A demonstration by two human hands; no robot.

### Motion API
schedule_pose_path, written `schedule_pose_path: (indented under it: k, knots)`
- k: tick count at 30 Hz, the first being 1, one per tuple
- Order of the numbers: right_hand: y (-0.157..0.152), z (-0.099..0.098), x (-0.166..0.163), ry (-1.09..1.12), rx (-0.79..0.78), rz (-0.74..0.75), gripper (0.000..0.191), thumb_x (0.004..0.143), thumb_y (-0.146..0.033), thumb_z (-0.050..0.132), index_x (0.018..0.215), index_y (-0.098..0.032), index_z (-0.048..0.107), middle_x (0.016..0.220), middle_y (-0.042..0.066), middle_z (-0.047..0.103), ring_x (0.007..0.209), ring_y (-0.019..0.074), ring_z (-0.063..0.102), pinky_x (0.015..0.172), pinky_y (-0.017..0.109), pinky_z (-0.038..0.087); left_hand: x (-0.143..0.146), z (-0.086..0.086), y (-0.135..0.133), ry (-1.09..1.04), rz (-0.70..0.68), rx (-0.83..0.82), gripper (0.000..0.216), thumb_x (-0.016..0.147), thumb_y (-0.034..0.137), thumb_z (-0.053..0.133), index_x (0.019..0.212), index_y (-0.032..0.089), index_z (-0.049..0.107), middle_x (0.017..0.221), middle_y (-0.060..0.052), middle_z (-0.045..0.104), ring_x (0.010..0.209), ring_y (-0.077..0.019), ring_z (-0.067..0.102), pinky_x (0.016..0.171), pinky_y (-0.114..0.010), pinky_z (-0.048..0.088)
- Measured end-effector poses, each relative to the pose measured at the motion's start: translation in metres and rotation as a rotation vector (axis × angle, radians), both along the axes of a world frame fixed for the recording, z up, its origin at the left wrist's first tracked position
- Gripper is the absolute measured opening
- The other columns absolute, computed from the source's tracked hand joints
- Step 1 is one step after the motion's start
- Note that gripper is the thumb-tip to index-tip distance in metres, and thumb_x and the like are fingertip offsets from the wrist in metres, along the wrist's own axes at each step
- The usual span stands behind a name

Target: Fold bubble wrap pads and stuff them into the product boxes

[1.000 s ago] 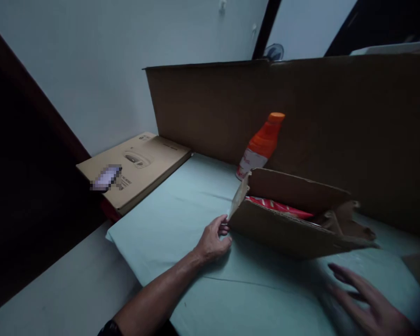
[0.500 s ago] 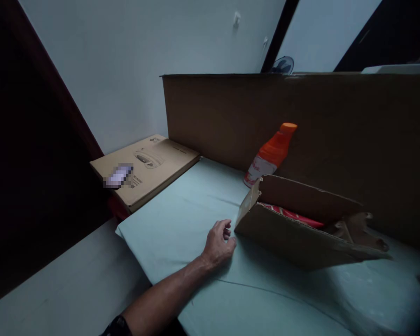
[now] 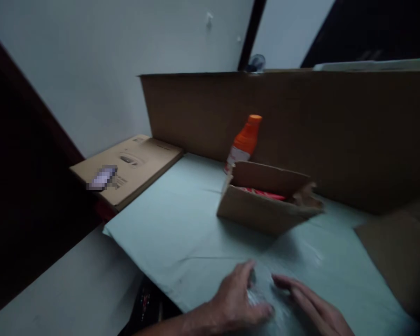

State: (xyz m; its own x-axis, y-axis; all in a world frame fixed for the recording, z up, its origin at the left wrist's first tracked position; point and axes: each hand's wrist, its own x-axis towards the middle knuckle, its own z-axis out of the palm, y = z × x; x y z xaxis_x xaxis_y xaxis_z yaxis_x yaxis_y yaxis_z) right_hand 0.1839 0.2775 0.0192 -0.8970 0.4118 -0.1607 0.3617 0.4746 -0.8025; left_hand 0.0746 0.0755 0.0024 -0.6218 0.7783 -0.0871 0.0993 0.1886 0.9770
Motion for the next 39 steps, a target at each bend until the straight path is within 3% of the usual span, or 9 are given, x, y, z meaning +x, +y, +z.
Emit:
schedule_pose_path:
  k: [6, 11, 16, 20, 24, 30, 34, 37, 39]
  knots:
    - [0.035, 0.017, -0.017, 0.007, 0.39, -0.041, 0.039, 0.092, -0.039, 0.052, 0.117, -0.014, 0.07, 0.117, 0.015, 0.073, 0.105, 0.0276, 0.07, 0.09, 0.039, 0.056, 0.018, -0.008, -0.008, 0.179, 0.02, -0.07, 0.07, 0.077, 0.028, 0.058, 0.144, 0.011, 0.047, 0.144, -0.017, 0.057, 0.13, -0.0301, 0.054, 0.113, -0.046, 0.04]
    - [0.054, 0.0, -0.04, -0.068, 0.534, -0.135, 0.052, 0.084, -0.028, 0.069, 0.133, -0.014, 0.061, 0.138, 0.016, 0.061, 0.127, 0.0327, 0.054, 0.106, 0.047, 0.041, 0.026, -0.004, -0.01, 0.194, -0.074, -0.177, 0.064, 0.08, 0.034, 0.054, 0.14, 0.01, 0.053, 0.135, -0.016, 0.065, 0.106, -0.0279, 0.067, 0.096, -0.044, 0.051]
    - [0.055, -0.009, -0.049, -0.065, 0.593, -0.087, 0.042, 0.089, -0.03, 0.066, 0.129, -0.018, 0.065, 0.146, 0.014, 0.054, 0.133, 0.0323, 0.047, 0.107, 0.046, 0.035, 0.034, 0.008, -0.015, 0.041, -0.139, -0.193, 0.052, 0.079, 0.037, 0.056, 0.125, 0.014, 0.066, 0.112, -0.011, 0.074, 0.089, -0.0233, 0.066, 0.082, -0.035, 0.053]
    - [0.066, -0.008, -0.052, -0.053, 0.59, -0.051, 0.039, 0.091, -0.028, 0.063, 0.128, -0.017, 0.065, 0.145, 0.015, 0.054, 0.134, 0.0312, 0.047, 0.108, 0.046, 0.035, 0.045, 0.008, -0.018, -0.135, -0.186, -0.16, 0.045, 0.08, 0.037, 0.06, 0.118, 0.016, 0.07, 0.113, -0.008, 0.073, 0.1, -0.0229, 0.065, 0.089, -0.032, 0.049]
    - [0.072, -0.005, -0.05, -0.016, 0.568, -0.045, 0.038, 0.091, -0.024, 0.062, 0.128, -0.016, 0.065, 0.145, 0.016, 0.055, 0.137, 0.0313, 0.047, 0.11, 0.049, 0.035, 0.051, 0.006, -0.019, -0.357, -0.214, -0.154, 0.045, 0.081, 0.046, 0.065, 0.114, 0.015, 0.07, 0.087, -0.004, 0.071, 0.076, -0.0173, 0.062, 0.075, -0.03, 0.05]
    - [0.05, 0.004, 0.004, 0.191, 0.352, 0.04, 0.035, 0.089, -0.025, 0.061, 0.123, -0.018, 0.067, 0.135, 0.011, 0.064, 0.125, 0.0239, 0.059, 0.107, 0.042, 0.046, 0.036, 0.023, -0.013, -0.65, -0.119, -0.094, 0.057, 0.077, 0.052, 0.075, 0.116, 0.013, 0.066, 0.077, -0.001, 0.068, 0.067, -0.0135, 0.064, 0.064, -0.024, 0.046]
    - [0.034, 0.015, 0.049, 0.299, 0.103, -0.173, 0.029, 0.09, -0.032, 0.058, 0.113, -0.019, 0.071, 0.116, 0.009, 0.073, 0.105, 0.0228, 0.068, 0.093, 0.039, 0.054, 0.016, 0.038, 0.018, -0.72, -0.056, 0.033, 0.06, 0.077, 0.046, 0.076, 0.121, 0.009, 0.059, 0.081, -0.007, 0.072, 0.069, -0.0151, 0.067, 0.06, -0.024, 0.047]
    - [0.022, 0.021, 0.069, 0.277, 0.089, -0.35, 0.027, 0.091, -0.033, 0.058, 0.109, -0.02, 0.071, 0.108, 0.008, 0.075, 0.092, 0.0216, 0.069, 0.081, 0.036, 0.056, 0.006, 0.041, 0.048, -0.816, -0.032, 0.072, 0.062, 0.078, 0.038, 0.076, 0.127, 0.012, 0.048, 0.096, -0.012, 0.073, 0.071, -0.0175, 0.07, 0.055, -0.025, 0.05]
    - [0.012, 0.02, 0.074, 0.322, 0.117, -0.31, 0.024, 0.091, -0.031, 0.058, 0.109, -0.02, 0.071, 0.109, 0.008, 0.074, 0.096, 0.0218, 0.068, 0.083, 0.036, 0.056, 0.003, 0.039, 0.061, -0.85, -0.033, 0.054, 0.065, 0.08, 0.035, 0.073, 0.132, 0.015, 0.04, 0.1, -0.013, 0.073, 0.068, -0.0175, 0.071, 0.053, -0.025, 0.051]
